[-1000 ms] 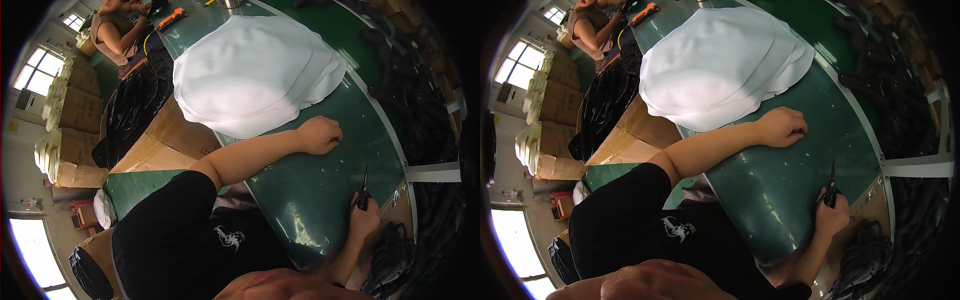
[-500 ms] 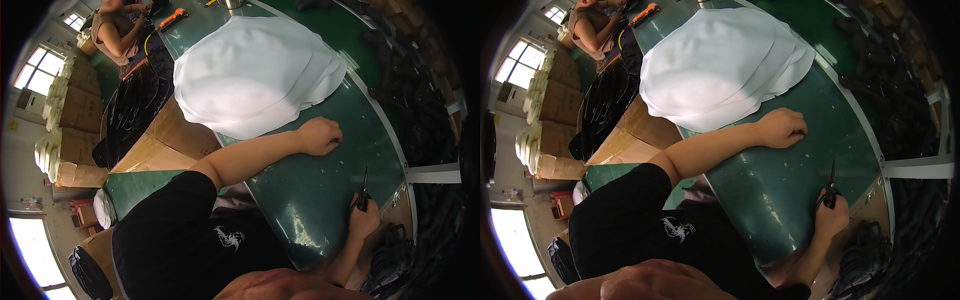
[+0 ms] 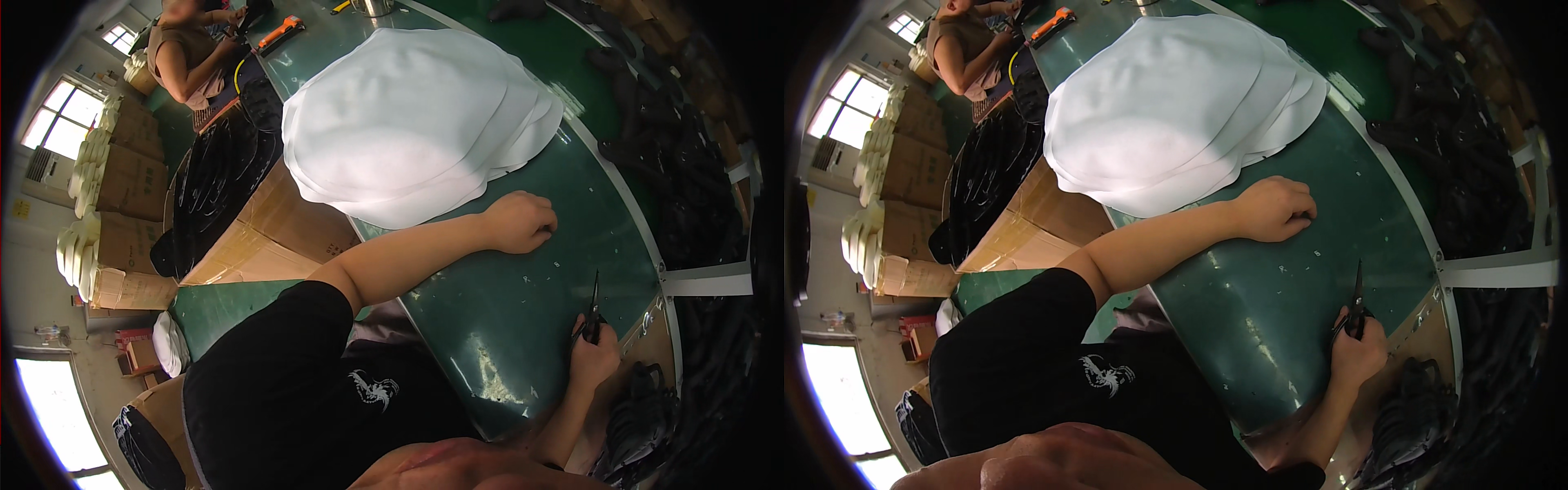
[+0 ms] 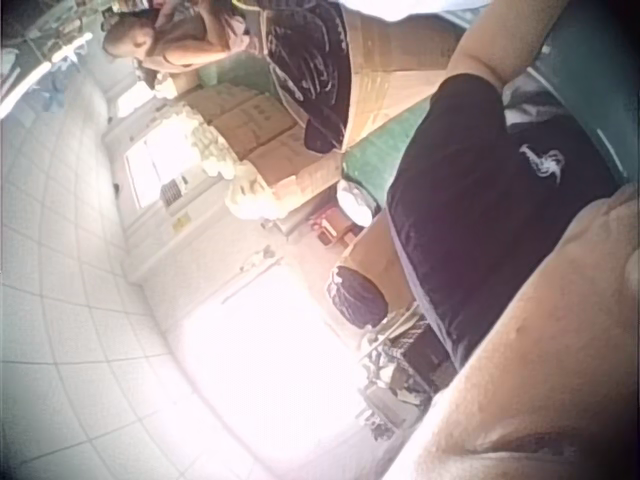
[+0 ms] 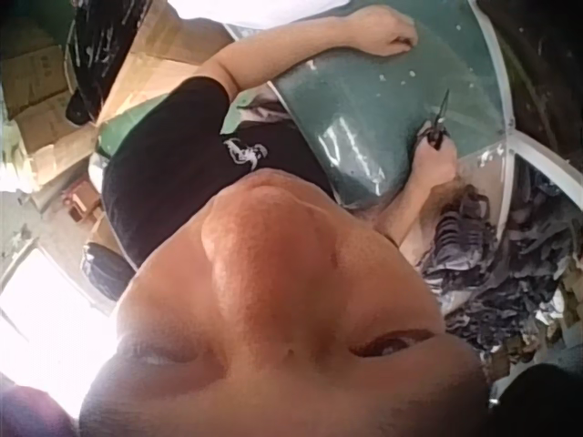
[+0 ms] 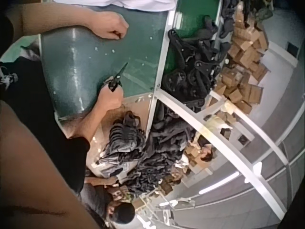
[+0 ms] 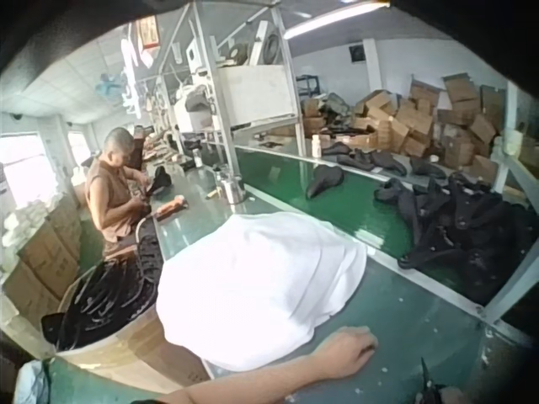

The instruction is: Trimming excess material from bicycle saddles using scissors.

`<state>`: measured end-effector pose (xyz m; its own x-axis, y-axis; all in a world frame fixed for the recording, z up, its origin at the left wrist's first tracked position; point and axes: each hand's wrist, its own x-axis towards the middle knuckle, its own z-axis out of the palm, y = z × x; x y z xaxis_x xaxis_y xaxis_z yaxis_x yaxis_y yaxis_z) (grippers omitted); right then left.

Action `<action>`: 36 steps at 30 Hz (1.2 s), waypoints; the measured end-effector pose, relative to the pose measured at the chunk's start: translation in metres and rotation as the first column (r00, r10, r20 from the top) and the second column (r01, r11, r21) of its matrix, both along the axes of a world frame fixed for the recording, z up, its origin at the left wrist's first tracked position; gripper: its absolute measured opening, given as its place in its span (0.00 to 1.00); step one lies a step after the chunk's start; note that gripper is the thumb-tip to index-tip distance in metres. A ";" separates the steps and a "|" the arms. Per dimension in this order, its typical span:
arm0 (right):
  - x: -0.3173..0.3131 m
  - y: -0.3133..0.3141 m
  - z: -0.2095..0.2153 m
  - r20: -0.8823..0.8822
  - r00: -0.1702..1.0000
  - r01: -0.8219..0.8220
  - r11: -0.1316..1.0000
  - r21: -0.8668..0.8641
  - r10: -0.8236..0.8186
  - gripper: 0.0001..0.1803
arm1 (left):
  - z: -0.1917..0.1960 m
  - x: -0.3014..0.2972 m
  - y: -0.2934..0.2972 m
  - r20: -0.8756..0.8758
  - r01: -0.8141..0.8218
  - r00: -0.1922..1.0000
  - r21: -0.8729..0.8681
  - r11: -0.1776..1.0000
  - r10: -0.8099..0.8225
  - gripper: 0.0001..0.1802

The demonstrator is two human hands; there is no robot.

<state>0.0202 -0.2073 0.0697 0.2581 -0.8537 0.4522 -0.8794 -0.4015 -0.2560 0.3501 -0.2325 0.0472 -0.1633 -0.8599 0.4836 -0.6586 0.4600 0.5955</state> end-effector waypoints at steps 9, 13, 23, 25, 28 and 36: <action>0.000 -0.001 0.000 -0.009 1.000 -0.027 0.999 -0.023 0.027 0.17 | 0.002 0.001 0.000 0.006 0.001 1.000 -0.011 1.000 -0.001 0.07; 0.000 -0.001 -0.002 0.006 0.999 -0.034 0.999 -0.016 0.034 0.17 | 0.000 0.001 0.001 -0.006 -0.008 1.000 -0.007 1.000 0.008 0.06; 0.000 -0.001 -0.003 0.010 1.000 -0.004 1.000 0.001 0.004 0.17 | 0.001 0.000 0.001 0.003 -0.003 1.000 -0.021 1.000 0.003 0.06; 0.000 -0.001 -0.004 0.012 1.000 -0.012 1.000 -0.004 0.012 0.17 | 0.001 0.001 0.001 0.006 -0.009 1.000 -0.002 1.000 0.009 0.06; 0.000 0.000 0.001 0.013 1.000 -0.011 1.000 -0.005 0.011 0.17 | 0.000 0.000 0.000 0.004 -0.006 1.000 -0.009 1.000 0.007 0.06; 0.001 0.000 0.001 0.011 1.000 -0.019 1.000 -0.015 0.019 0.17 | 0.001 0.000 0.001 0.008 -0.003 1.000 -0.014 1.000 0.003 0.06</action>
